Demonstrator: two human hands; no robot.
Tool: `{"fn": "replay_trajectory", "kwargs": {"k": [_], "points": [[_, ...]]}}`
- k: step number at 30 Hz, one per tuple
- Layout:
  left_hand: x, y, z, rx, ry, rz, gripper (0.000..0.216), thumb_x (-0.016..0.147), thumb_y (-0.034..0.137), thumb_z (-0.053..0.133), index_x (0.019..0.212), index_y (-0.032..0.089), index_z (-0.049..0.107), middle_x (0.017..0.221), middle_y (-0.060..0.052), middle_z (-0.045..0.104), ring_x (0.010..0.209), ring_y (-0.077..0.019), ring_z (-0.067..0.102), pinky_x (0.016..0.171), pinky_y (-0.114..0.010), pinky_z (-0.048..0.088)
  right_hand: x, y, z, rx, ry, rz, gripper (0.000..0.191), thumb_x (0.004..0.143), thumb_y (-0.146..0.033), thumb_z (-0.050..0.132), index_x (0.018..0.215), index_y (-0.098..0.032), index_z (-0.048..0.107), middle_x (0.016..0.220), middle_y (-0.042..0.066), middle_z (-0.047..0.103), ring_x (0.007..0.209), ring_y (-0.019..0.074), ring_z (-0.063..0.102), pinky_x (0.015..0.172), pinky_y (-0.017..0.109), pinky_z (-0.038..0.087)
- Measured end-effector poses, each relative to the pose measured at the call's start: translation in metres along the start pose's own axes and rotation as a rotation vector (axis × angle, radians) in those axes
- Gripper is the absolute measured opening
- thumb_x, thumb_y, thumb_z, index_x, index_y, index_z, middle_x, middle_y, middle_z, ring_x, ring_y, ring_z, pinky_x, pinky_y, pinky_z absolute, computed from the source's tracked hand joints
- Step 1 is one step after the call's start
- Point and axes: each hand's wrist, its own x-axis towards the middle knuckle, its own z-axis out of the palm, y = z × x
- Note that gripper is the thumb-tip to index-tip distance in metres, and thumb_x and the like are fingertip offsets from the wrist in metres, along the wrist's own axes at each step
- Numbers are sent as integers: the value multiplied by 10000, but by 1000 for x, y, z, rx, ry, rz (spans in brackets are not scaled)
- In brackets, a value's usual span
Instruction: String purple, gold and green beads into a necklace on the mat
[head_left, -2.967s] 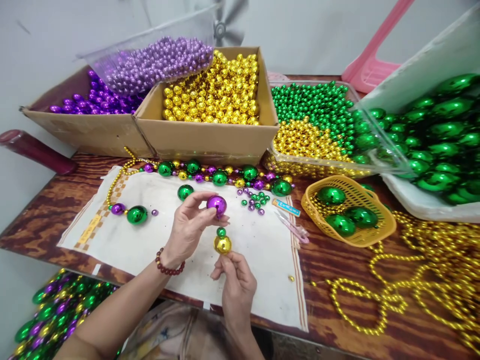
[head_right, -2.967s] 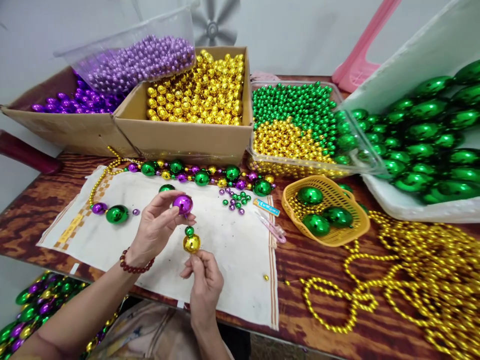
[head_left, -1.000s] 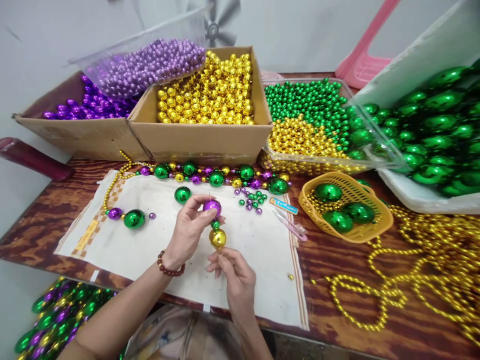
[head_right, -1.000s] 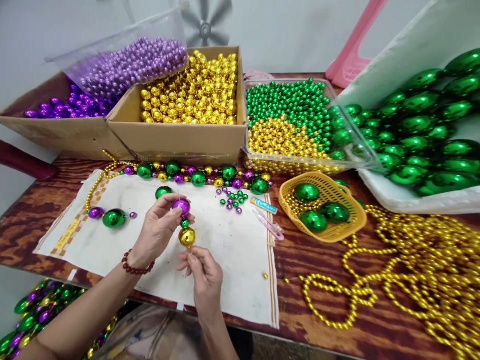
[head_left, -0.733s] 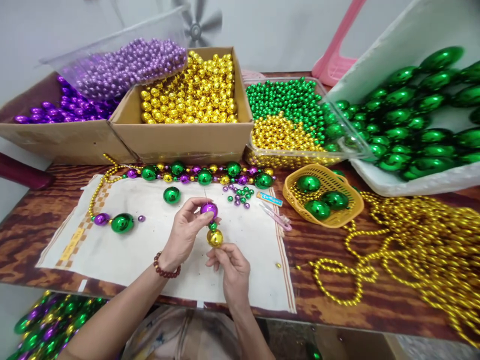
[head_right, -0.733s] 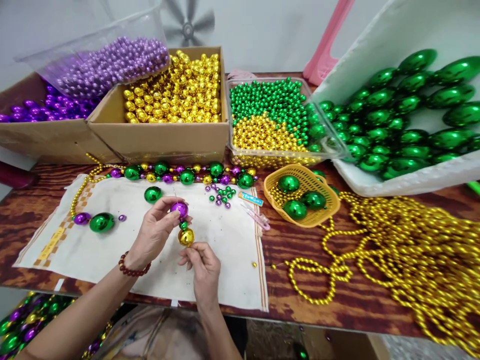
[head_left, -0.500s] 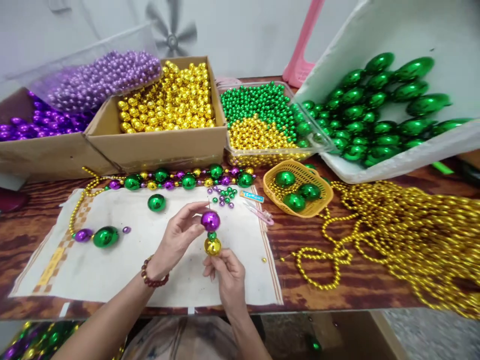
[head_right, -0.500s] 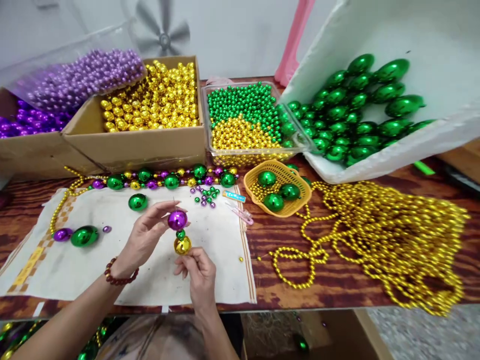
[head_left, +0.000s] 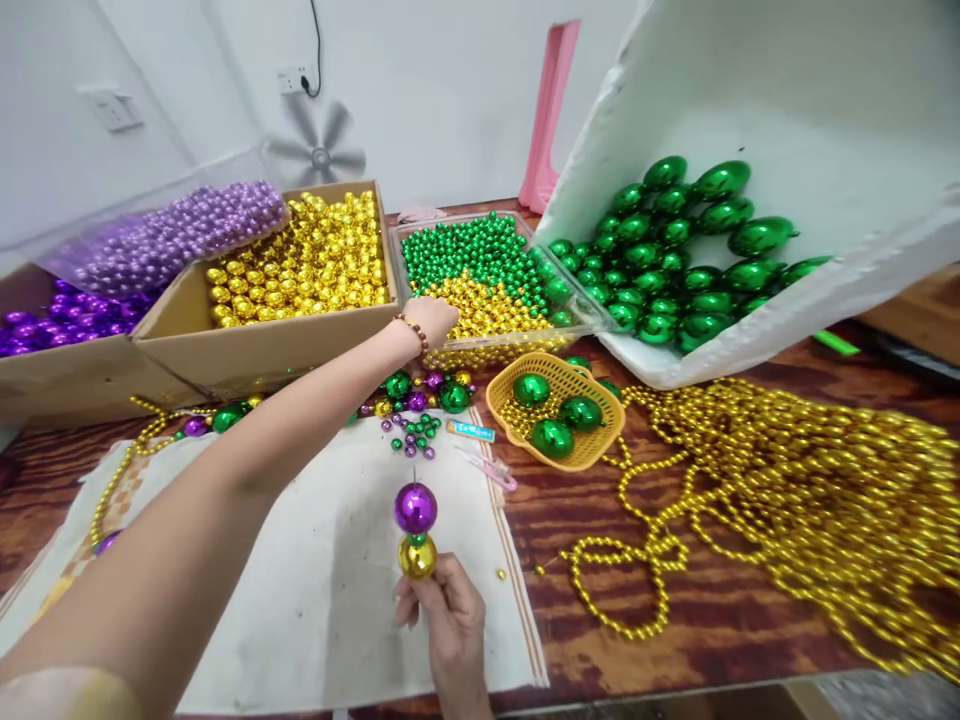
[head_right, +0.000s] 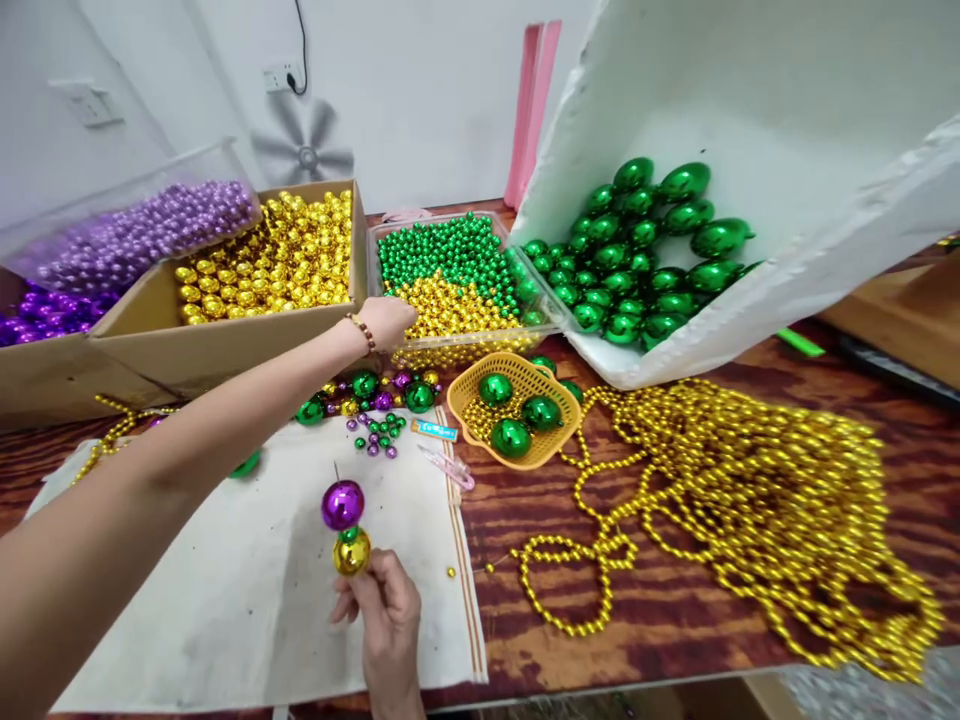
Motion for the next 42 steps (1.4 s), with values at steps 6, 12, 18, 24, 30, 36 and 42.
{"fn": "replay_trajectory", "kwargs": {"k": [6,12,18,24,30,36,42], "points": [[17,-7,4,11,-98,-34,307,765,38,627,1034,109,757,1091,-215,707,1091,-338,650,932,-454,497,2,1,-8,29,17,20,286,943,-391,600,766,-168,626,622,22,648,495,120,576,506,231,459],[10,-12,-2,-87,47,-24,250,812,67,588,1025,89,715,1094,-212,686,1087,-320,642,938,-455,479,2,-1,-6,12,36,8,295,939,-407,605,765,-169,621,594,6,629,490,114,566,504,223,447],[-76,-12,7,-1572,124,29,81,872,176,631,938,135,654,848,-67,672,770,-149,668,800,-328,531,1,-20,0,-23,95,-10,282,936,-386,606,751,-172,618,643,5,635,520,111,574,539,230,455],[-182,-17,47,-2354,-12,-117,172,895,174,641,1042,101,695,898,-65,690,815,-148,693,818,-305,570,-1,-31,5,-146,34,-41,258,931,-339,609,731,-176,615,635,-10,605,511,103,566,532,224,463],[-219,-25,70,-2560,94,-271,160,938,230,617,918,88,686,812,-53,688,754,-147,705,727,-263,575,-4,-34,23,-186,32,-8,244,921,-309,617,717,-177,594,585,-34,562,477,88,530,511,213,440],[-231,-29,74,-2589,211,-364,124,908,213,663,846,105,656,790,-42,689,712,-142,696,753,-297,580,-5,-36,31,-242,-59,-31,230,924,-303,610,730,-178,595,553,-40,542,454,84,517,483,195,427],[-235,-30,75,-2568,264,-357,111,884,193,685,831,99,659,791,-34,678,693,-134,684,799,-325,583,-2,-35,34,-269,-58,13,229,918,-322,617,742,-176,603,576,-32,550,461,85,514,482,197,427]]}}
